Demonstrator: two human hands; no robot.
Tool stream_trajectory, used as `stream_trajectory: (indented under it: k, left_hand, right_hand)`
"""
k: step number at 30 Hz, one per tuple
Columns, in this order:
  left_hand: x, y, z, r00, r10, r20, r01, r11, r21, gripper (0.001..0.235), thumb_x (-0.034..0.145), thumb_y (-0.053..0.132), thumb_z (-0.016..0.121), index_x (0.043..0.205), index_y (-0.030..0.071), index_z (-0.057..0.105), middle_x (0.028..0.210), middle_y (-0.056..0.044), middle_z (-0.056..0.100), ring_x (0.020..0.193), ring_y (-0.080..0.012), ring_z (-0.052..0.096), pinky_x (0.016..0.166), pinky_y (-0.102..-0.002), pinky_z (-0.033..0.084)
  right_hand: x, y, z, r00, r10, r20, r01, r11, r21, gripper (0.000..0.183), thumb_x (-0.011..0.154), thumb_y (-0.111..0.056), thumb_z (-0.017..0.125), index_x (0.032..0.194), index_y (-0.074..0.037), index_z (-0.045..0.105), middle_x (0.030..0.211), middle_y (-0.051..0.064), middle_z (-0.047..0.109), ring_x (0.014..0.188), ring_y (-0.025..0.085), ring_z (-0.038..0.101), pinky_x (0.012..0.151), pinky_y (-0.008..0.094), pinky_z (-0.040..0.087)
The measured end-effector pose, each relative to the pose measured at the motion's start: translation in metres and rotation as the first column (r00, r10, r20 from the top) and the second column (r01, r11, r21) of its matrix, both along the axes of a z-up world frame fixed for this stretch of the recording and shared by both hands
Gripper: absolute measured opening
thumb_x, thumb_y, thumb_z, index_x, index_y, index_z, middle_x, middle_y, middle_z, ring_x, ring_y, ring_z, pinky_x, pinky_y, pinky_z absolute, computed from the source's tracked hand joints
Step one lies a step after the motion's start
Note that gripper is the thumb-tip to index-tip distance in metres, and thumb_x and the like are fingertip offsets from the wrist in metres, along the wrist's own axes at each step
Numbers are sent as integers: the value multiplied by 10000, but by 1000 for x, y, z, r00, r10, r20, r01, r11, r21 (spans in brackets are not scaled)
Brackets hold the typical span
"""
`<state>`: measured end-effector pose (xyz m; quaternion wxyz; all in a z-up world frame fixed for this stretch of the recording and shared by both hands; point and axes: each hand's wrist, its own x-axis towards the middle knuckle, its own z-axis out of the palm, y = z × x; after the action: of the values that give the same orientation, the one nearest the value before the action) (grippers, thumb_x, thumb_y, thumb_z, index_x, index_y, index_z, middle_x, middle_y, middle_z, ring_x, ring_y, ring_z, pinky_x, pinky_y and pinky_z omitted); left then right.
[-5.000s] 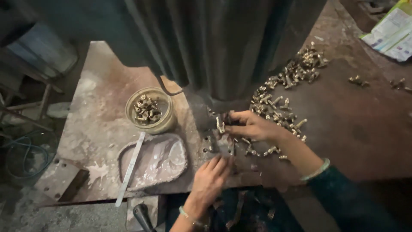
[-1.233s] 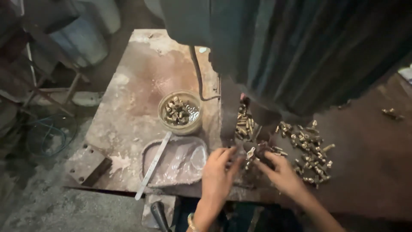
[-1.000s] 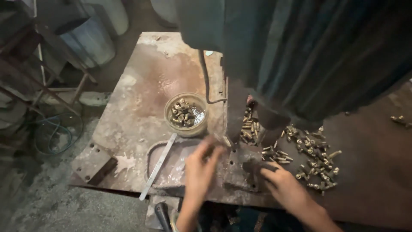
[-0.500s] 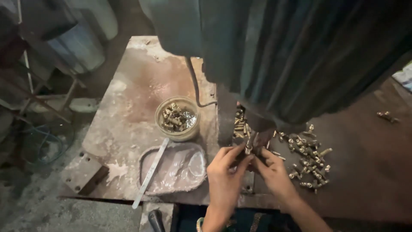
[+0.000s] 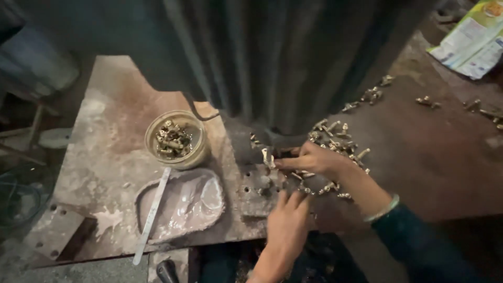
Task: The person picks brass fittings from a pile on the worktable, seats each one in the die of a press machine, and operates the press to form it. They dip some parts in a bowl of liquid, use a small tool on the die area, and set finished pieces back on the table.
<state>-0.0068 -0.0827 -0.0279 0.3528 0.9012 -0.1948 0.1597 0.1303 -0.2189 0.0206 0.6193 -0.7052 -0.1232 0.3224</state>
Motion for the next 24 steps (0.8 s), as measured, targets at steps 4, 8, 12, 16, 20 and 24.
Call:
stream_trajectory:
  k: [4, 8, 12, 16, 20, 24]
  left_hand:
    - [48, -39, -74, 985, -149, 87, 109, 930, 351, 308, 749, 123, 710, 1046, 52, 672, 1061, -123, 614, 1065, -338, 593, 776, -436, 537]
    - [14, -16, -38, 1000, 0, -14, 0, 999, 48, 268, 849, 89, 718, 1109, 102, 652, 1080, -75, 659, 1062, -308, 650, 787, -400, 569]
    - [-22, 9, 1, 747, -321, -582, -363, 536, -762, 408, 890, 74, 739, 1277, 49, 613, 1010, -83, 704, 862, -180, 684, 748, -328, 596]
    - [-39, 28, 59, 650, -502, -570, -485, 304, -820, 287, 908, 60, 691, 1181, -30, 693, 991, -91, 783, 929, -216, 760, 799, -344, 646]
    - [-20, 57, 46, 884, 71, 463, 5, 987, -160, 430, 828, 36, 711, 1251, 101, 668, 1129, -71, 714, 1014, -262, 730, 876, -346, 598]
    - [-18, 65, 2, 979, -12, 204, -14, 992, 127, 550, 708, 57, 667, 1258, 68, 681, 1234, -116, 645, 1074, -292, 670, 880, -417, 580]
  right_hand:
    - [6, 2, 6, 991, 105, 85, -99, 993, -69, 309, 922, -200, 745, 1165, -11, 765, 920, 2, 757, 796, 64, 616, 643, 245, 474]
    - [3, 2, -14, 999, 29, -26, -27, 998, 60, 312, 935, -199, 739, 1179, -4, 727, 930, -4, 747, 812, 67, 626, 689, 243, 504]
    - [4, 6, -16, 994, 98, 52, -106, 975, 193, 272, 955, -185, 710, 1146, 8, 713, 958, -6, 746, 848, 81, 660, 732, 254, 537]
    - [8, 3, -31, 983, 139, 123, -160, 971, 180, 235, 1005, -168, 689, 1136, 21, 737, 938, -3, 731, 849, 72, 644, 741, 253, 530]
    - [-1, 8, -5, 990, 121, 74, -134, 971, 197, 228, 981, -152, 692, 1119, 26, 732, 932, 5, 743, 846, 78, 658, 733, 254, 528]
    - [2, 6, -9, 989, 93, 117, -103, 991, 86, 244, 970, -157, 680, 1145, 5, 737, 930, 5, 751, 836, 64, 663, 713, 244, 522]
